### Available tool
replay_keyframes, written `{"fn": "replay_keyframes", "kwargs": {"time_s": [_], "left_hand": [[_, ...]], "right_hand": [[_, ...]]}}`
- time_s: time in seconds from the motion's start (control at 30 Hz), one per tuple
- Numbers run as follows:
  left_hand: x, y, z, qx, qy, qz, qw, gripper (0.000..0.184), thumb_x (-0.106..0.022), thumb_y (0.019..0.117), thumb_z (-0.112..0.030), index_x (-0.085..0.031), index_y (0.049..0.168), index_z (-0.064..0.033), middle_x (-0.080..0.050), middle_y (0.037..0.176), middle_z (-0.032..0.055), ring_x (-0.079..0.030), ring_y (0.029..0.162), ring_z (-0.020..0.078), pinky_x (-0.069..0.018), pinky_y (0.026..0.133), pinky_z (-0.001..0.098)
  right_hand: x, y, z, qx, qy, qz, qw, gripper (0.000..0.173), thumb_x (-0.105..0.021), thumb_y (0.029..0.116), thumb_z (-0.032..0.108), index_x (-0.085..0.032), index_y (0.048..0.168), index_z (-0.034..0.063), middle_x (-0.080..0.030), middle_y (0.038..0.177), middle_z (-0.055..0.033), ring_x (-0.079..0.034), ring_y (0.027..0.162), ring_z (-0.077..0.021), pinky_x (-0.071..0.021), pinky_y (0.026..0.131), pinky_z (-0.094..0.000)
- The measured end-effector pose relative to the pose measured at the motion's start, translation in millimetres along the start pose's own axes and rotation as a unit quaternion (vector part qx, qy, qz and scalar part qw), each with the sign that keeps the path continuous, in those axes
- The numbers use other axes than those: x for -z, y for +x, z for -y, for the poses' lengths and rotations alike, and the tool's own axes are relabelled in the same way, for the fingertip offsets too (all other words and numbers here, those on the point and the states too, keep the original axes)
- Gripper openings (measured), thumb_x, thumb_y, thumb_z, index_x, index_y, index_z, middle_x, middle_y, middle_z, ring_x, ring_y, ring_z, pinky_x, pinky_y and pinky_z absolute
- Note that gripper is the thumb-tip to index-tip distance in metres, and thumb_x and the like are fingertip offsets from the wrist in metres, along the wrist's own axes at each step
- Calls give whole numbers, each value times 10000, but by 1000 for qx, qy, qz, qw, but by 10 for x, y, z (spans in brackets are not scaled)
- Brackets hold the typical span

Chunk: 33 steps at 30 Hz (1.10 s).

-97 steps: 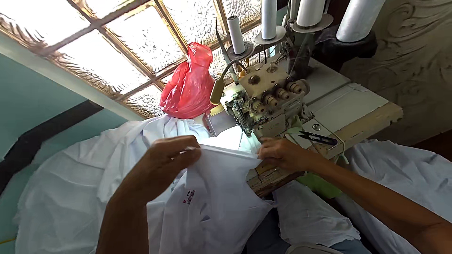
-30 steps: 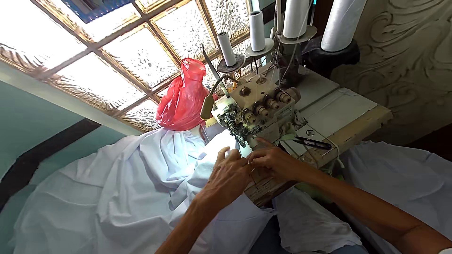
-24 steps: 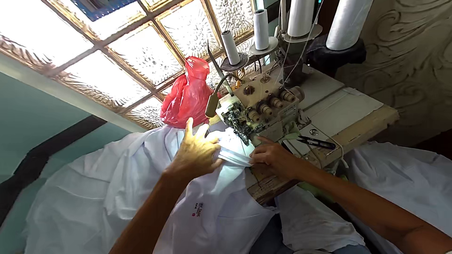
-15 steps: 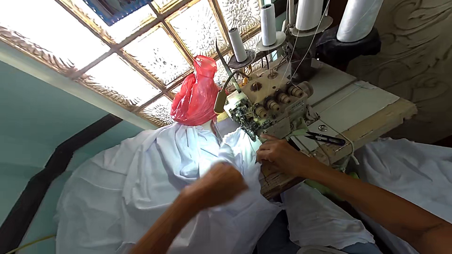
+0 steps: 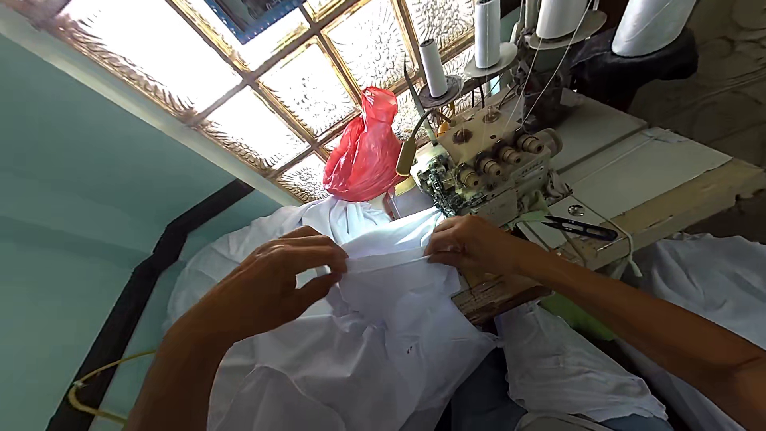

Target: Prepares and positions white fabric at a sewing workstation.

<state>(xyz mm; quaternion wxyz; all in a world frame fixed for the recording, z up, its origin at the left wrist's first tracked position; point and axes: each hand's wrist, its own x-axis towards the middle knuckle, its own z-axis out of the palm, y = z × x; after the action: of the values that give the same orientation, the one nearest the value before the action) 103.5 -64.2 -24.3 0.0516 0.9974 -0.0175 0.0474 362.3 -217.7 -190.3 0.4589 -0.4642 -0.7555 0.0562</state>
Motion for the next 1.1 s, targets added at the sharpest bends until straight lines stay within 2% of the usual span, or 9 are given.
{"fn": "replay_keyframes", "kwargs": {"time_s": [0.1,0.23,0.4,0.53,0.67,0.8,0.9,1.0,1.1], "left_hand": [[-76,-13,-14,40,74,-55,995,227,-536,904,-199,-733,923,-88,-715,910,-2,-670,873,111,-547,779,313],[-262,106,-66,41,134,-90,986,211,-542,913,-169,-719,871,-63,-669,759,42,-611,716,228,-448,665,434],[-446,283,-4,5,133,-54,990,237,-611,914,-270,-736,1000,-87,-681,793,29,-598,748,253,-422,731,477],[-556,401,119,4,135,-42,990,255,-535,916,-163,-735,1032,-58,-696,869,89,-634,858,332,-438,814,564],[-669,547,124,-10,203,-86,975,240,-489,952,-89,-707,983,6,-644,777,163,-630,824,417,-424,871,613],[-751,594,143,-39,256,-102,961,193,-522,966,-75,-695,933,3,-565,683,163,-604,754,416,-405,885,615],[-764,584,147,-34,226,-97,969,208,-530,963,-74,-725,931,-9,-562,660,146,-600,753,407,-400,874,608],[-743,567,107,-31,117,-109,987,306,-492,974,-198,-749,883,-61,-645,787,97,-619,912,349,-411,889,558],[-656,575,-21,-36,-28,-91,995,293,-501,975,-263,-714,842,-111,-692,1146,41,-530,1304,231,-376,1111,462]], "right_hand": [[-35,83,67,12,58,-32,998,127,-682,922,96,-768,921,2,-717,819,-83,-669,748,-129,-535,680,-262],[55,-7,126,-55,123,-29,990,139,-725,913,124,-725,839,7,-662,735,-15,-590,674,3,-478,625,-145],[221,-366,157,-111,101,13,989,156,-714,921,123,-709,840,-10,-653,737,-20,-575,685,10,-458,643,-139],[180,-636,126,-204,119,26,971,176,-656,984,144,-680,986,-30,-687,847,-61,-620,778,-19,-497,743,-174],[58,-688,122,-233,118,39,965,340,-590,1028,155,-631,1310,-31,-699,939,-143,-653,835,-175,-533,813,-317],[24,-695,150,-187,98,29,977,242,-569,1019,95,-727,1062,-84,-722,979,-204,-677,894,-225,-527,848,-315],[30,-721,146,-179,100,31,978,238,-562,1021,89,-725,1016,-85,-710,940,-194,-655,862,-206,-511,816,-292],[14,-780,170,-172,103,41,979,237,-538,1030,90,-706,1003,-75,-681,874,-169,-617,790,-177,-487,747,-280],[22,-806,199,-159,71,30,984,226,-513,1021,48,-706,1012,-70,-701,896,-185,-665,830,-233,-525,792,-332]]}}
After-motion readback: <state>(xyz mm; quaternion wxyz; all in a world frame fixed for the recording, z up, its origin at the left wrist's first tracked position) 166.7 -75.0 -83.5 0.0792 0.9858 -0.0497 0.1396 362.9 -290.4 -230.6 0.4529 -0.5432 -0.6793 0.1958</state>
